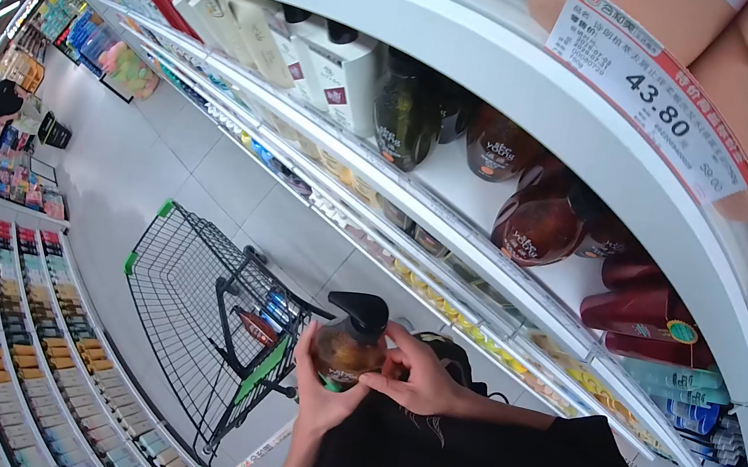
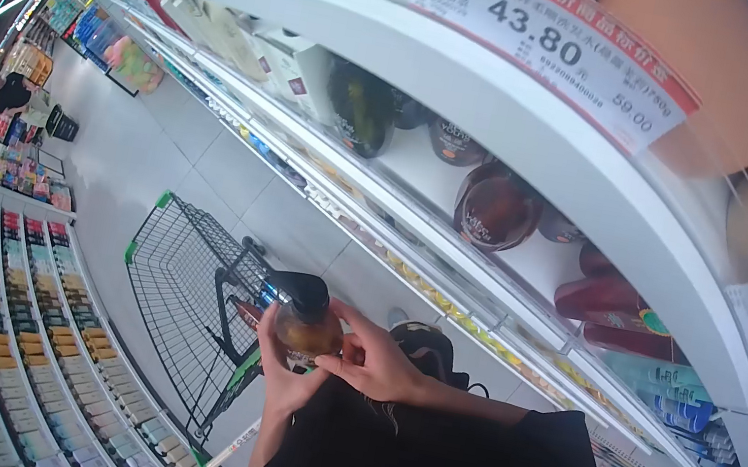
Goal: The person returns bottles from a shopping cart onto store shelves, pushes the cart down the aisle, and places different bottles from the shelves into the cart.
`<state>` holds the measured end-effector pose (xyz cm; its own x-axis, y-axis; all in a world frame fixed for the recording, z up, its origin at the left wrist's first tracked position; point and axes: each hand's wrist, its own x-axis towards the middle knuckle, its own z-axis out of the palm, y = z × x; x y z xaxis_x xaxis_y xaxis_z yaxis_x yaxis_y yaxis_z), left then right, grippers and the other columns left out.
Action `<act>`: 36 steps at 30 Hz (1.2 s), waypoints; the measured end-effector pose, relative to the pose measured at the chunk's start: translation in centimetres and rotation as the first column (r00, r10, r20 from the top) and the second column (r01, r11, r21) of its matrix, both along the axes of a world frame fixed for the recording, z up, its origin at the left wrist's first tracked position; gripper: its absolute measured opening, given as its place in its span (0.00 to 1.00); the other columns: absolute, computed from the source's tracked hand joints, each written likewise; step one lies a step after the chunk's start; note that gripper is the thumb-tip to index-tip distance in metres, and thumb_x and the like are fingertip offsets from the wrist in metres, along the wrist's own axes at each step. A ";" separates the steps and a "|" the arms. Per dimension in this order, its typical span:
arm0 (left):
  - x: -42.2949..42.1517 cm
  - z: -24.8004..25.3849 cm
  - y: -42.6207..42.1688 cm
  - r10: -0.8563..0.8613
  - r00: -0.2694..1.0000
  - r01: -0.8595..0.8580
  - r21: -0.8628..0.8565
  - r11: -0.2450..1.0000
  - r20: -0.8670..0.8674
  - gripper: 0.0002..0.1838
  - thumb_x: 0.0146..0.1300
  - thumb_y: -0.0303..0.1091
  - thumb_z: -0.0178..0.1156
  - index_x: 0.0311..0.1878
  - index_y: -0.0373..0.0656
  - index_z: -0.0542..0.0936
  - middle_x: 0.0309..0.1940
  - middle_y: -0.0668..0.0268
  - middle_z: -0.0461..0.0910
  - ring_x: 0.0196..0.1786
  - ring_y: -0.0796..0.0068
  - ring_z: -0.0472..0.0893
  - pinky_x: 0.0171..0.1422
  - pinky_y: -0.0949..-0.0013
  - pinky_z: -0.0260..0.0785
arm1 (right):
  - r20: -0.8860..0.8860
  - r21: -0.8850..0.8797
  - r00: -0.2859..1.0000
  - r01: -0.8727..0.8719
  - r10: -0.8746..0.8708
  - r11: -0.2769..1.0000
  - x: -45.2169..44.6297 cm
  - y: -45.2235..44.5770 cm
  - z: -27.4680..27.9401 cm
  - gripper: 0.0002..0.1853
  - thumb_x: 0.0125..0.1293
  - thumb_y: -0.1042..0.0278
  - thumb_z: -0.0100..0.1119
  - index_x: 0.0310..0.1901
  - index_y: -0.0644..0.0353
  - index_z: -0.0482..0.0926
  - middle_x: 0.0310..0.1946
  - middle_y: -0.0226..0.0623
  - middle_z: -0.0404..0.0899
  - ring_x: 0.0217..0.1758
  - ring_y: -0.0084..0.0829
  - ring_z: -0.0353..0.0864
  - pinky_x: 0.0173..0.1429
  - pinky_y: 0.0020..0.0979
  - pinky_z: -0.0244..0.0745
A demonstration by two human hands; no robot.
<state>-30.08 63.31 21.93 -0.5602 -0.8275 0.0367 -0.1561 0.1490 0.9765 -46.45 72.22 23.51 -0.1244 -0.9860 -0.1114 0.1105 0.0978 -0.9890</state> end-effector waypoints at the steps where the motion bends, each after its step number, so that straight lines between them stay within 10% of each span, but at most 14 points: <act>1: -0.9 -0.1 -0.7 -0.009 1.000 0.009 0.001 1.000 0.003 0.55 0.45 0.28 0.79 0.75 0.37 0.56 0.63 0.54 0.67 0.65 0.62 0.72 0.70 0.61 0.65 | -0.035 -0.087 0.993 0.109 -0.113 0.990 -0.2 -0.1 0.3 0.43 0.67 0.71 0.67 0.78 0.61 0.51 0.43 0.33 0.78 0.26 0.15 0.71 0.30 0.21 0.66; 7: -8.3 4.1 -6.2 -0.288 0.957 0.228 -0.533 0.815 -0.032 0.57 0.38 0.28 0.82 0.74 0.37 0.60 0.67 0.50 0.63 0.68 0.51 0.69 0.71 0.56 0.63 | -0.110 -0.407 0.872 0.399 -0.478 0.822 -2.8 -1.7 2.4 0.38 0.63 0.78 0.67 0.74 0.63 0.61 0.63 0.43 0.73 0.36 0.19 0.77 0.36 0.22 0.75; 11: -12.7 6.9 -7.4 -0.273 0.962 0.225 -0.638 0.737 0.024 0.57 0.42 0.28 0.79 0.77 0.37 0.58 0.67 0.50 0.61 0.68 0.49 0.68 0.70 0.56 0.64 | -0.216 -0.668 0.536 0.528 -0.816 0.524 -3.4 -3.3 2.7 0.35 0.58 0.85 0.65 0.69 0.68 0.67 0.68 0.54 0.63 0.38 0.28 0.78 0.40 0.25 0.76; 17: -16.6 6.5 -7.7 -0.280 0.959 0.189 -0.646 0.740 -0.041 0.59 0.46 0.36 0.80 0.78 0.38 0.54 0.69 0.52 0.63 0.70 0.53 0.67 0.73 0.56 0.64 | -0.363 -0.684 0.393 0.504 -0.845 0.528 -5.4 -3.9 5.0 0.32 0.60 0.83 0.65 0.68 0.68 0.69 0.69 0.57 0.60 0.51 0.38 0.78 0.49 0.30 0.78; 24: -18.7 3.6 -7.6 -0.309 0.934 0.206 -0.437 0.876 -0.179 0.59 0.45 0.20 0.77 0.79 0.39 0.50 0.65 0.55 0.69 0.68 0.62 0.72 0.69 0.61 0.71 | -0.344 -0.650 0.457 0.515 -0.820 0.559 -5.8 -4.0 4.1 0.38 0.67 0.74 0.62 0.75 0.71 0.56 0.77 0.65 0.49 0.77 0.58 0.58 0.64 0.39 0.71; 36: -20.1 3.6 -6.2 -0.249 0.930 0.174 -0.272 0.946 -0.271 0.45 0.52 0.17 0.68 0.75 0.32 0.60 0.64 0.50 0.74 0.64 0.59 0.77 0.67 0.63 0.69 | -0.409 -0.605 0.417 0.542 -0.812 0.583 -6.6 -4.5 3.8 0.40 0.65 0.73 0.59 0.74 0.78 0.51 0.74 0.70 0.50 0.78 0.66 0.54 0.76 0.52 0.58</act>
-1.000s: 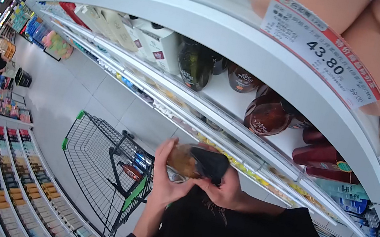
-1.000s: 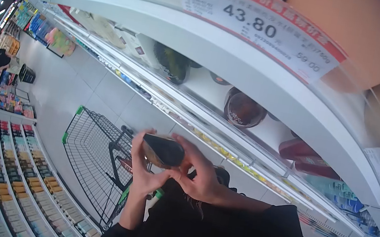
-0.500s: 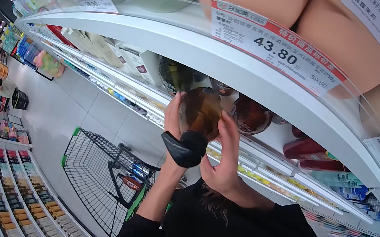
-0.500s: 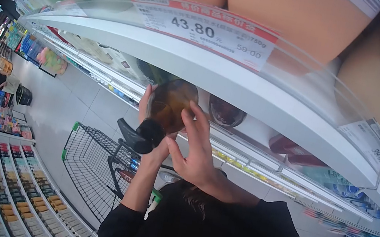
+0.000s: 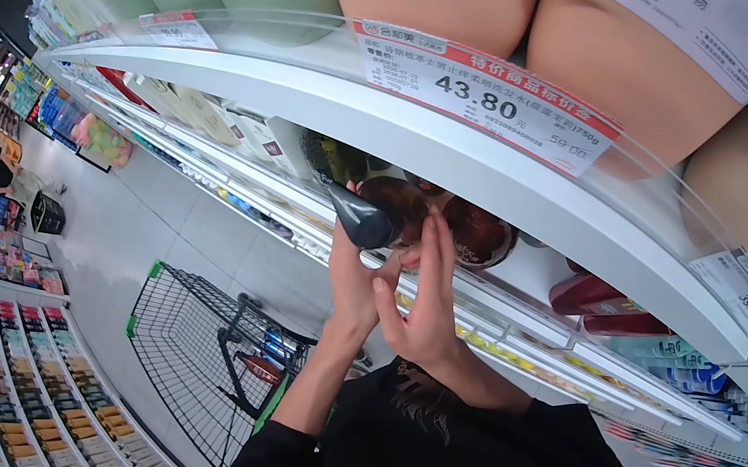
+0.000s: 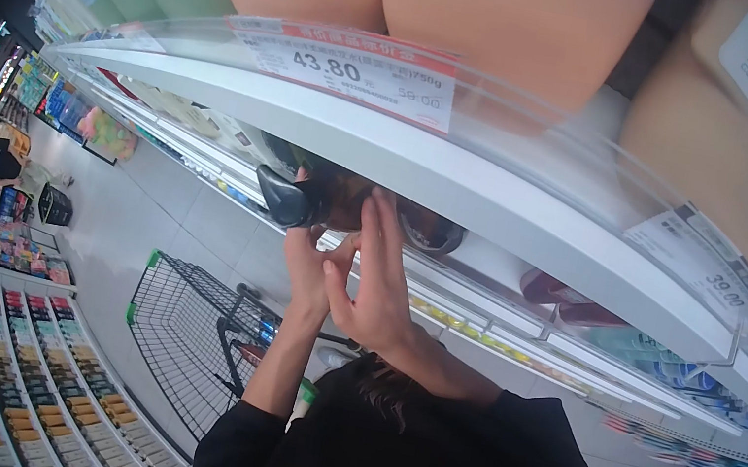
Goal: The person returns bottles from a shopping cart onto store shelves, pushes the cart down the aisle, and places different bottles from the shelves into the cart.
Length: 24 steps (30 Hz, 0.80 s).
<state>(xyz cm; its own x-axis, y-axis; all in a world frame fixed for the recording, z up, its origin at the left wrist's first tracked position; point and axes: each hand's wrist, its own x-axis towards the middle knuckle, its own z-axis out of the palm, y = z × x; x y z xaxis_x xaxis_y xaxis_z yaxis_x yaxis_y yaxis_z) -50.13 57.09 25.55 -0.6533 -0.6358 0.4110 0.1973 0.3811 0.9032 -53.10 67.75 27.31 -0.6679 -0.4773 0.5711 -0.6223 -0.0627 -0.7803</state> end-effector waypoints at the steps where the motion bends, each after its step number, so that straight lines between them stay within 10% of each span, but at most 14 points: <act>1: 0.1 0.4 -0.1 -0.020 0.998 0.021 -0.016 1.000 0.062 0.45 0.52 0.16 0.68 0.75 0.31 0.60 0.64 0.49 0.74 0.65 0.58 0.77 0.68 0.63 0.68 | 0.000 -0.004 1.000 0.003 -0.003 1.000 0.0 0.0 0.0 0.40 0.65 0.73 0.59 0.74 0.78 0.51 0.74 0.70 0.50 0.78 0.66 0.54 0.76 0.52 0.58; 10: -0.4 1.8 0.3 0.059 0.975 -0.022 -0.172 0.985 0.213 0.42 0.57 0.22 0.68 0.74 0.32 0.61 0.60 0.50 0.77 0.62 0.58 0.77 0.67 0.59 0.67 | -0.028 0.055 1.000 0.001 0.000 0.999 -1.1 0.0 0.6 0.44 0.63 0.71 0.60 0.74 0.80 0.46 0.74 0.75 0.48 0.77 0.70 0.53 0.77 0.51 0.56; 12: -0.6 1.9 0.4 0.083 0.979 -0.047 -0.195 0.980 0.185 0.37 0.60 0.26 0.68 0.71 0.33 0.66 0.55 0.52 0.79 0.60 0.61 0.78 0.66 0.61 0.68 | -0.151 0.157 0.988 0.047 -0.023 0.987 -1.3 0.0 0.8 0.46 0.63 0.73 0.59 0.76 0.79 0.43 0.76 0.74 0.41 0.69 0.58 0.68 0.66 0.43 0.69; 24: -1.1 0.2 -0.2 0.178 0.979 -0.118 -0.430 0.895 0.102 0.43 0.60 0.32 0.68 0.77 0.35 0.60 0.66 0.47 0.73 0.67 0.51 0.74 0.70 0.56 0.63 | -0.164 0.220 0.986 0.021 0.016 0.975 -1.8 -0.2 2.3 0.42 0.63 0.74 0.57 0.76 0.76 0.49 0.77 0.74 0.37 0.78 0.66 0.54 0.73 0.48 0.65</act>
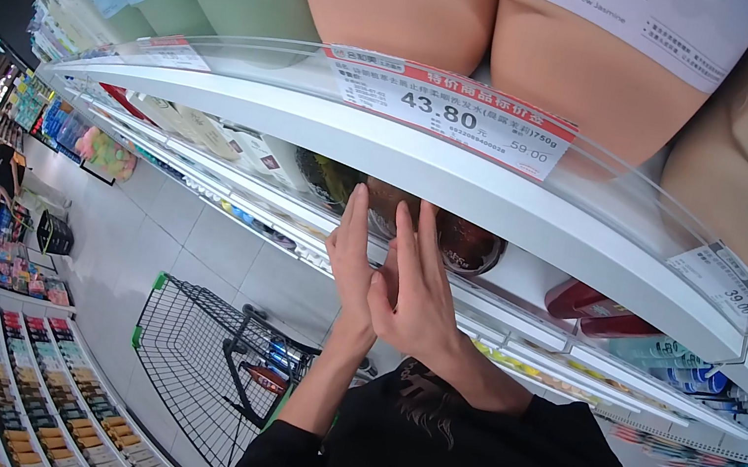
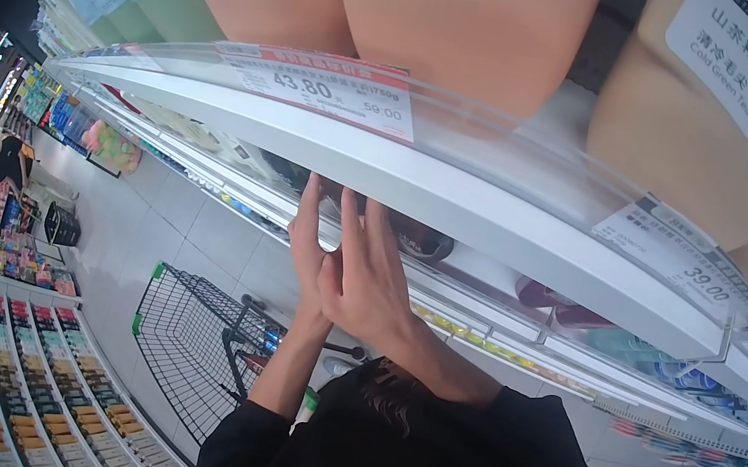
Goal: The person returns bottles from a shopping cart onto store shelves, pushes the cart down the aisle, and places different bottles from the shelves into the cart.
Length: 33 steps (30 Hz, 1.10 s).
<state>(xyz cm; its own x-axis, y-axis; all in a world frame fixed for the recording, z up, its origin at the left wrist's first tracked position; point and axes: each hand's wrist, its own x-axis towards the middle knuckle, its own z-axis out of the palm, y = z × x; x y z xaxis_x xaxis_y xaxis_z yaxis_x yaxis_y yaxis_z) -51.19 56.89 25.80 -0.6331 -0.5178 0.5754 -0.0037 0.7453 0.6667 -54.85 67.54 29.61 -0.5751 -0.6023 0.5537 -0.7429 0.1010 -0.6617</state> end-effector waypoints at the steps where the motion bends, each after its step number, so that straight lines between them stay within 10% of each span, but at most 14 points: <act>1: -0.1 0.1 -0.1 -0.008 1.000 0.008 0.001 1.000 -0.021 0.42 0.60 0.32 0.69 0.76 0.35 0.62 0.66 0.48 0.73 0.67 0.51 0.74 0.70 0.55 0.63 | 0.000 0.000 1.000 -0.001 0.001 1.000 0.0 -0.1 0.0 0.42 0.63 0.74 0.57 0.76 0.76 0.49 0.77 0.74 0.37 0.78 0.66 0.54 0.73 0.48 0.65; 13: -0.1 -0.4 0.4 0.049 0.997 -0.047 0.038 0.998 -0.065 0.42 0.59 0.36 0.71 0.74 0.34 0.63 0.67 0.50 0.70 0.67 0.55 0.72 0.71 0.55 0.62 | 0.029 -0.052 0.999 -0.042 0.044 0.998 0.0 0.1 -0.1 0.38 0.60 0.74 0.57 0.71 0.79 0.57 0.74 0.78 0.42 0.76 0.74 0.52 0.72 0.54 0.63; 26: 2.5 -0.1 0.0 0.051 0.996 -0.049 0.043 0.998 -0.067 0.37 0.57 0.26 0.71 0.70 0.36 0.68 0.66 0.50 0.71 0.68 0.54 0.71 0.69 0.57 0.63 | 0.048 -0.042 0.991 -0.124 0.126 0.991 1.5 2.2 -1.3 0.27 0.60 0.73 0.61 0.63 0.64 0.76 0.75 0.57 0.59 0.63 0.49 0.79 0.62 0.40 0.77; 33: 20.2 -8.0 -2.5 0.457 0.875 -0.483 0.255 0.837 0.158 0.20 0.62 0.19 0.64 0.59 0.35 0.79 0.35 0.63 0.84 0.36 0.77 0.81 0.47 0.72 0.74 | 0.194 0.008 0.929 -0.322 0.314 0.947 2.3 3.6 -3.9 0.17 0.61 0.73 0.62 0.53 0.59 0.82 0.55 0.37 0.83 0.54 0.42 0.84 0.55 0.37 0.81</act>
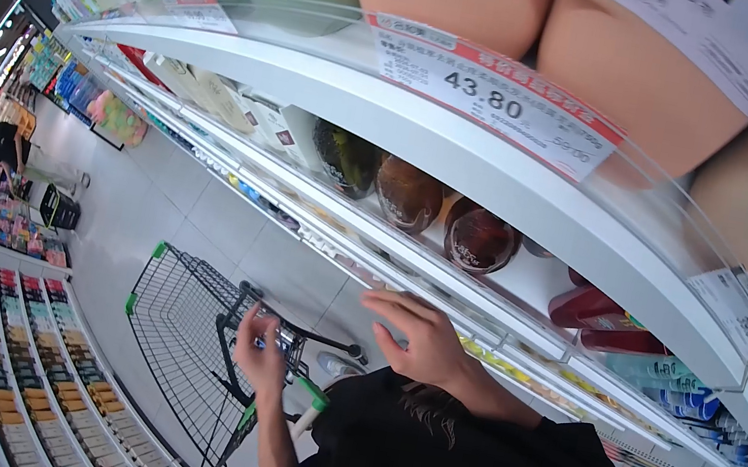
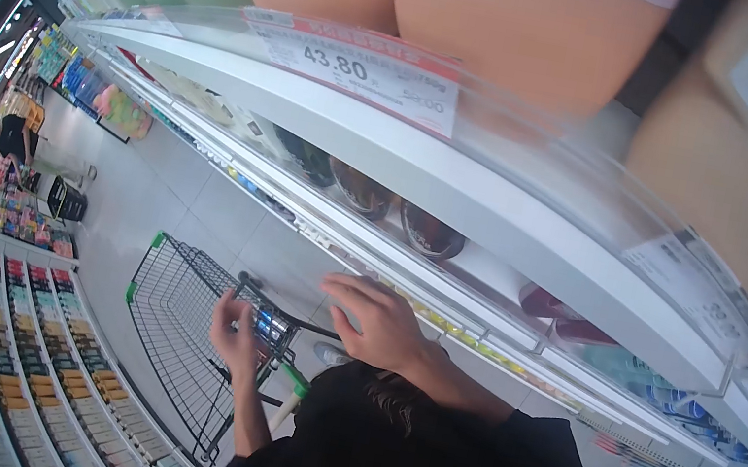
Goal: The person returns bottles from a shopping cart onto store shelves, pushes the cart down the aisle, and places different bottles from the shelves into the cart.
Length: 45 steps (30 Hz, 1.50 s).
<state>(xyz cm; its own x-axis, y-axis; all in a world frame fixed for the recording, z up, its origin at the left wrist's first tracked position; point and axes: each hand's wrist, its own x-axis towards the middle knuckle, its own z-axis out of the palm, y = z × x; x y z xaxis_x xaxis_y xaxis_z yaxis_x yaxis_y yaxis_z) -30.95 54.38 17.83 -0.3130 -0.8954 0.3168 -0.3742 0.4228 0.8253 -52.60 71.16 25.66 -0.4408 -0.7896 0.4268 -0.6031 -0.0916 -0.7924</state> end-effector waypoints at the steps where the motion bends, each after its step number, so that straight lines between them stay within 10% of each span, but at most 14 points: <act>1: 3.7 -1.6 0.1 0.099 0.995 -0.101 0.113 0.988 0.023 0.17 0.67 0.22 0.62 0.58 0.34 0.79 0.32 0.64 0.83 0.33 0.80 0.79 0.42 0.74 0.73 | 0.012 0.051 0.998 -0.054 0.054 0.997 0.1 0.2 -0.5 0.16 0.62 0.73 0.62 0.52 0.59 0.82 0.55 0.38 0.82 0.54 0.43 0.84 0.55 0.38 0.80; 4: 15.8 -7.7 1.8 0.360 0.926 -0.376 0.189 0.907 0.116 0.16 0.76 0.34 0.54 0.58 0.31 0.78 0.33 0.62 0.82 0.33 0.78 0.77 0.38 0.72 0.71 | 0.042 0.152 0.986 -0.163 0.158 0.975 0.1 0.4 -2.2 0.15 0.63 0.71 0.63 0.52 0.60 0.82 0.55 0.38 0.82 0.54 0.43 0.83 0.57 0.39 0.79; 8: 27.0 -15.1 7.6 0.398 0.654 -0.520 0.001 0.854 0.643 0.19 0.73 0.38 0.55 0.59 0.33 0.78 0.48 0.51 0.81 0.52 0.53 0.79 0.64 0.53 0.69 | 0.059 0.307 0.944 -0.326 0.325 0.894 0.5 0.4 -3.7 0.17 0.66 0.66 0.62 0.55 0.59 0.81 0.54 0.39 0.82 0.56 0.43 0.81 0.62 0.41 0.75; 11: 24.8 -16.2 10.7 0.461 0.448 -0.245 -0.390 0.887 0.766 0.17 0.67 0.35 0.57 0.55 0.37 0.80 0.51 0.53 0.80 0.61 0.49 0.73 0.74 0.47 0.56 | 0.063 0.392 0.904 -0.412 0.422 0.823 1.6 0.5 -5.4 0.19 0.67 0.63 0.61 0.57 0.59 0.79 0.54 0.41 0.81 0.58 0.44 0.80 0.64 0.43 0.73; 23: 20.2 -14.4 10.9 0.403 0.522 -0.344 -0.247 0.906 0.752 0.21 0.52 0.36 0.62 0.51 0.41 0.82 0.46 0.58 0.75 0.58 0.56 0.72 0.71 0.52 0.56 | -0.003 0.517 0.824 -0.484 0.566 0.707 7.6 1.9 -4.5 0.24 0.67 0.60 0.61 0.62 0.56 0.74 0.54 0.42 0.79 0.61 0.45 0.78 0.65 0.45 0.71; 30: 21.0 -13.3 14.2 0.187 0.778 -0.132 -0.134 0.982 0.599 0.24 0.53 0.32 0.61 0.55 0.38 0.78 0.50 0.55 0.75 0.61 0.53 0.72 0.71 0.51 0.56 | 0.049 0.648 0.779 -0.501 0.625 0.574 14.5 4.2 -4.8 0.28 0.68 0.59 0.60 0.68 0.55 0.71 0.61 0.43 0.76 0.65 0.45 0.75 0.68 0.46 0.69; 45: 23.6 -13.0 23.9 0.074 0.858 -0.093 0.011 0.996 0.509 0.30 0.57 0.33 0.61 0.64 0.36 0.72 0.53 0.50 0.73 0.59 0.48 0.72 0.61 0.49 0.65 | 0.155 0.750 0.886 -0.393 0.436 0.532 21.8 14.4 -8.2 0.25 0.68 0.58 0.61 0.65 0.54 0.74 0.58 0.44 0.77 0.64 0.46 0.76 0.68 0.45 0.70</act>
<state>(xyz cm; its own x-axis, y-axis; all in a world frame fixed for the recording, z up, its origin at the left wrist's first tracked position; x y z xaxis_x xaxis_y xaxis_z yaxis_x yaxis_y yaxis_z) -7.32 78.31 4.85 -0.3454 -0.9327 0.1035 -0.7775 0.3462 0.5250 -30.81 85.59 17.44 0.0241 -0.9222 -0.3859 -0.6922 0.2630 -0.6720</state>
